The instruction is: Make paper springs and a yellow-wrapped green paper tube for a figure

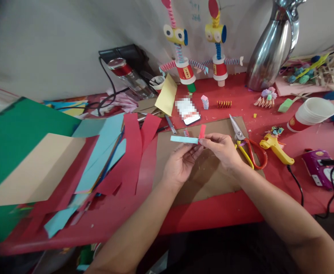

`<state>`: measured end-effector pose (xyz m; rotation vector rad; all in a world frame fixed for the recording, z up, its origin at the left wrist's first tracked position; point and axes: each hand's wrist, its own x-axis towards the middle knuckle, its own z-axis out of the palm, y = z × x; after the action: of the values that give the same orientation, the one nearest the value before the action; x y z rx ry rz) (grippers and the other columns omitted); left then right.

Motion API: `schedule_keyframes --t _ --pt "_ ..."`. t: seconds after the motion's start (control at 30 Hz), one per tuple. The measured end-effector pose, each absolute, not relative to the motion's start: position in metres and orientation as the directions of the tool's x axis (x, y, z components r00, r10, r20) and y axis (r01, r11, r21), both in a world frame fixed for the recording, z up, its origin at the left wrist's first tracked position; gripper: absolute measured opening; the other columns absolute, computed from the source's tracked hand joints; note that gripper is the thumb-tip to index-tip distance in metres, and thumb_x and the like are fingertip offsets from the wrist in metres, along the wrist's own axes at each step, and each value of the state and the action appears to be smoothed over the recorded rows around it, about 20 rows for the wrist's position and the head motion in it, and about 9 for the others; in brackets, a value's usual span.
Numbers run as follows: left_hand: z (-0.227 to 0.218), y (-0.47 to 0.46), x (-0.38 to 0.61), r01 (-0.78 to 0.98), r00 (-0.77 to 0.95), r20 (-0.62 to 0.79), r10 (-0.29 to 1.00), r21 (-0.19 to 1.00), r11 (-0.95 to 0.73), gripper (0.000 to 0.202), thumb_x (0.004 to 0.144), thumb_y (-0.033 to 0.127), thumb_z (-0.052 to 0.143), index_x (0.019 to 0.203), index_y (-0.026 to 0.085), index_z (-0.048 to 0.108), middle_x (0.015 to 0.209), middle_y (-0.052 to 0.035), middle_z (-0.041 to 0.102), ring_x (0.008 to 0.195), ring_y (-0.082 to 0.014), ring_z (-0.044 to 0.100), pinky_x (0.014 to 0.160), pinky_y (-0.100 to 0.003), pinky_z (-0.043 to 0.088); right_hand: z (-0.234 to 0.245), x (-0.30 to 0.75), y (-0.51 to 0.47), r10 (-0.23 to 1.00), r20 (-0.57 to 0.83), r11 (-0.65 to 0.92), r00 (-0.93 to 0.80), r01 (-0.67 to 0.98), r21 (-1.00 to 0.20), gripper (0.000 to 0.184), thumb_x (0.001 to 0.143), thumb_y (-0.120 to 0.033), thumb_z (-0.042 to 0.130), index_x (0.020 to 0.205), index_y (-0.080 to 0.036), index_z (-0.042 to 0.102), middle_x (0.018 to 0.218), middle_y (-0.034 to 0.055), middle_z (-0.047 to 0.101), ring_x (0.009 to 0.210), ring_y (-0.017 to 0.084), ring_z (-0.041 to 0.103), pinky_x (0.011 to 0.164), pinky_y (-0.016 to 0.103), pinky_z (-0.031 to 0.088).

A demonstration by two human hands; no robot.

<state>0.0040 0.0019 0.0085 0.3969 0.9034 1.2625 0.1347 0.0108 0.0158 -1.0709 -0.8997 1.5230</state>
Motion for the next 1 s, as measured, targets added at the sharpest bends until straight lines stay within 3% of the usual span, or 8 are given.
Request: schedule_keyframes --t 0.3,0.47,0.63,0.8,1.0 --pt "0.0073 0.0033 0.0063 -0.668 -0.006 -0.450 0.893 0.667 0.331 0.019 0.064 0.000 0.073 0.076 0.016 0.074 0.074 -0.0025 0.076 0.075 -0.0156 0.073 0.082 -0.028 0.060 0.0122 0.1400 0.0135 0.968 -0.195 -0.233 -0.154 -0.283 -0.930 0.015 0.062 -0.032 0.083 0.070 -0.022 0.075 0.067 -0.0026 0.069 0.067 0.012 0.058 0.074 0.032 0.047" --pt "0.0058 0.0024 0.0060 -0.642 0.006 -0.407 0.913 0.698 0.315 0.015 0.057 0.002 0.078 0.064 0.015 0.072 0.069 -0.0019 0.074 0.067 -0.0137 0.071 0.077 -0.026 0.060 0.0131 0.1408 0.0137 0.972 -0.176 -0.214 -0.155 -0.283 -0.935 0.018 0.059 -0.031 0.084 0.070 -0.021 0.073 0.069 -0.0028 0.069 0.065 0.011 0.058 0.073 0.031 0.048" --pt "0.0058 0.0029 0.0060 -0.610 0.006 -0.423 0.906 0.717 0.339 0.016 0.055 0.008 0.083 0.062 0.016 0.070 0.066 -0.0012 0.073 0.066 -0.0153 0.071 0.079 -0.033 0.059 0.0140 0.1407 0.0137 0.971 -0.159 -0.209 -0.179 -0.308 -0.928 0.021 0.059 -0.030 0.086 0.070 -0.021 0.071 0.067 -0.0040 0.067 0.062 0.010 0.057 0.071 0.030 0.048" --pt "0.0067 0.0028 0.0059 -0.589 0.040 -0.396 0.917 0.732 0.342 0.022 0.052 0.016 0.089 0.066 0.015 0.071 0.068 0.0004 0.072 0.066 -0.0118 0.068 0.074 -0.027 0.057 0.0158 0.1402 0.0137 0.974 -0.149 -0.199 -0.171 -0.333 -0.922 0.026 0.056 -0.036 0.088 0.068 -0.022 0.069 0.065 -0.0053 0.065 0.061 0.010 0.056 0.068 0.029 0.048" --pt "0.0060 0.0042 0.0047 -0.597 0.051 -0.400 0.915 0.722 0.349 0.021 0.055 0.015 0.088 0.068 0.015 0.071 0.070 0.0011 0.072 0.066 -0.0104 0.068 0.077 -0.026 0.056 0.0176 0.1409 0.0134 0.973 -0.164 -0.201 -0.160 -0.250 -0.947 0.025 0.060 -0.043 0.085 0.068 -0.022 0.075 0.069 -0.0015 0.069 0.066 0.012 0.057 0.070 0.031 0.048"
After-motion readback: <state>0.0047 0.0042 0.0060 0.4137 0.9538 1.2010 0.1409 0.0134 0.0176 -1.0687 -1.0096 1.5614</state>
